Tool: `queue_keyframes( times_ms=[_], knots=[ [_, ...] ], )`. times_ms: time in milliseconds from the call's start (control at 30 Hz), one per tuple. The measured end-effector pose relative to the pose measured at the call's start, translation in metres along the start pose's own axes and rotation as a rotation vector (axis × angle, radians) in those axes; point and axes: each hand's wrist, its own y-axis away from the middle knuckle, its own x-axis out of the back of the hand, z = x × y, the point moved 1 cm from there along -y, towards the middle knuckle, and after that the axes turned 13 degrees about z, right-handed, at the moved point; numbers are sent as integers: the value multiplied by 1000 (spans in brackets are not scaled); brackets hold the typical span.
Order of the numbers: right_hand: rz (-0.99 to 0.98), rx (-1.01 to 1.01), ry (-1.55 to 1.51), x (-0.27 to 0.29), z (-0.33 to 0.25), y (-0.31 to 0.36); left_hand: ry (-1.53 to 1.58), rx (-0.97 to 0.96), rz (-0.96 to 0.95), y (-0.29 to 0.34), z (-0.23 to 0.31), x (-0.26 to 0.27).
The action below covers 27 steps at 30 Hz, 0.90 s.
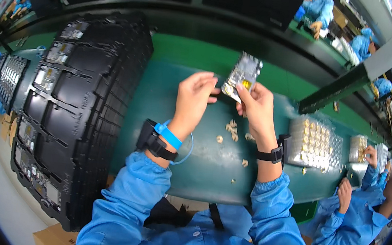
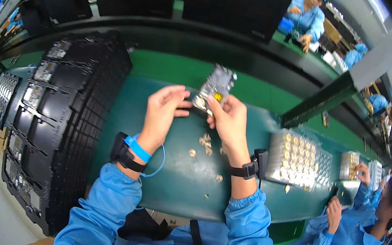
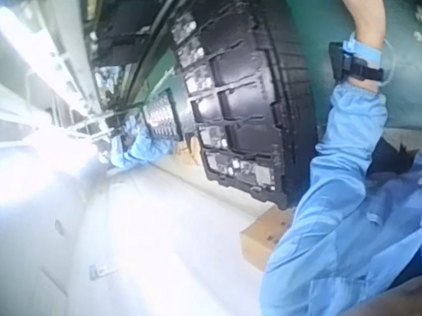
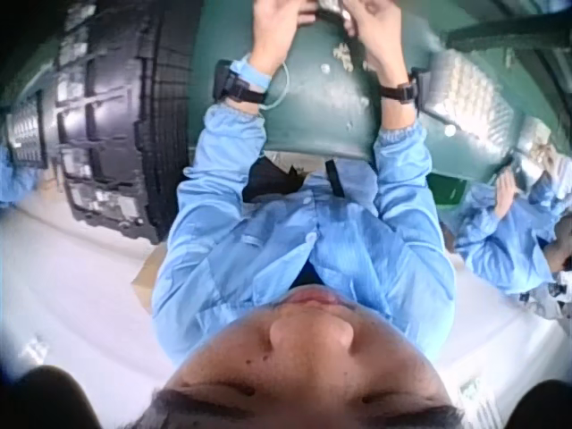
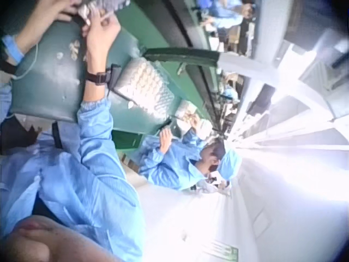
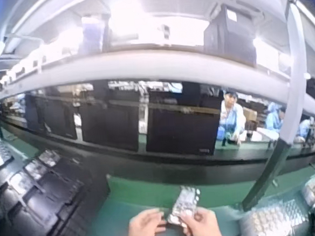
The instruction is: Assemble components and attach small seals or spacers to electronic circuit boards on a factory line.
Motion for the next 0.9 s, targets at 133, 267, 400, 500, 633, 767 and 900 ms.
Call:
queue_keyframes(
  times_ms=[133,267,400,500,633,767,900],
  knots=[
    [63,10,128,1,15,-73,-22,-40,93,-6,-16,12],
    [108,35,194,9,36,-150,-96,-109,-17,-10,-37,9],
    [461,344,824,67,52,-174,-8,-121,17,-9,-40,-19],
    [519,883,963,49,51,-145,-55,-148,79,-13,-45,-20],
    [-131,728,367,-153,-109,67,-256,-435,285,-29,-62,7],
    [-899,1033,363,-277,-144,186,-93,-131,132,-27,-58,-10],
    [-765,1202,568,-377,-132,229,74,-8,134,-22,-41,-14]
  ],
)
